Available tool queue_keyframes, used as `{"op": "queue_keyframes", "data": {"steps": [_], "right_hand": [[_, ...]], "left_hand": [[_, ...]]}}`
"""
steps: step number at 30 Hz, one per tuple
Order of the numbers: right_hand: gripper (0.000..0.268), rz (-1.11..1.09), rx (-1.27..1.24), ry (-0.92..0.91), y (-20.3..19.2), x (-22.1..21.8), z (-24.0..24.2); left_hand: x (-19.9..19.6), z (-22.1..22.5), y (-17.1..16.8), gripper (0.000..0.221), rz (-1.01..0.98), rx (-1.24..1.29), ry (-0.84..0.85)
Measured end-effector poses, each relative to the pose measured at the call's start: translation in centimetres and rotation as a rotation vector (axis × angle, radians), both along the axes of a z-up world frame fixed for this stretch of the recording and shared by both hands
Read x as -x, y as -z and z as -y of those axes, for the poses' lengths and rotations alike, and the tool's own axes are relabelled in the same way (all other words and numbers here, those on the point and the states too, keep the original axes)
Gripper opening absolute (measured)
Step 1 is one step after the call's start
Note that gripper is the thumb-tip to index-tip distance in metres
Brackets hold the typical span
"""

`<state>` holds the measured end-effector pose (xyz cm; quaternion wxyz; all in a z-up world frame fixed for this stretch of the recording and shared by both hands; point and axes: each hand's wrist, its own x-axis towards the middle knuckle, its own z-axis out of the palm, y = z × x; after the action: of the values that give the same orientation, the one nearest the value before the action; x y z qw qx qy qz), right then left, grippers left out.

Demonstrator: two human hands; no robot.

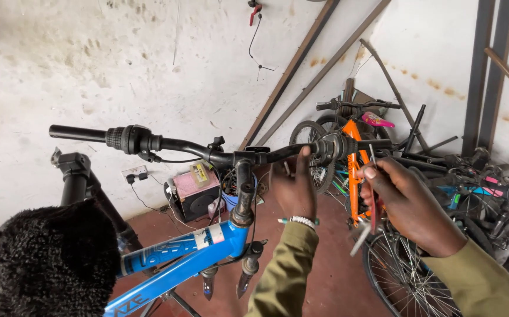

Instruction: The person is disassembling or adjusting the handlebar and headset components of a bicycle using pliers and a screwdriver.

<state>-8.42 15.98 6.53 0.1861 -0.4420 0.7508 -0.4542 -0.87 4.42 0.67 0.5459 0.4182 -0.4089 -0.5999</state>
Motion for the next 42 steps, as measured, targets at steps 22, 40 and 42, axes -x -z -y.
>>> {"op": "queue_keyframes", "data": {"steps": [22,40,42], "right_hand": [[0.031,-1.009,0.314,-0.239,-0.2,4.7,0.4],[0.039,-0.929,-0.203,-0.230,2.6,2.6,-3.0],[0.049,-0.995,-0.222,-0.233,2.0,1.5,-3.1]], "left_hand": [[-4.6,-6.7,1.4,0.069,-0.341,-0.047,0.538],[-2.0,-4.6,-2.3,0.042,0.046,-0.278,0.185],[-2.6,-4.4,-2.9,0.037,0.040,-0.282,0.190]]}}
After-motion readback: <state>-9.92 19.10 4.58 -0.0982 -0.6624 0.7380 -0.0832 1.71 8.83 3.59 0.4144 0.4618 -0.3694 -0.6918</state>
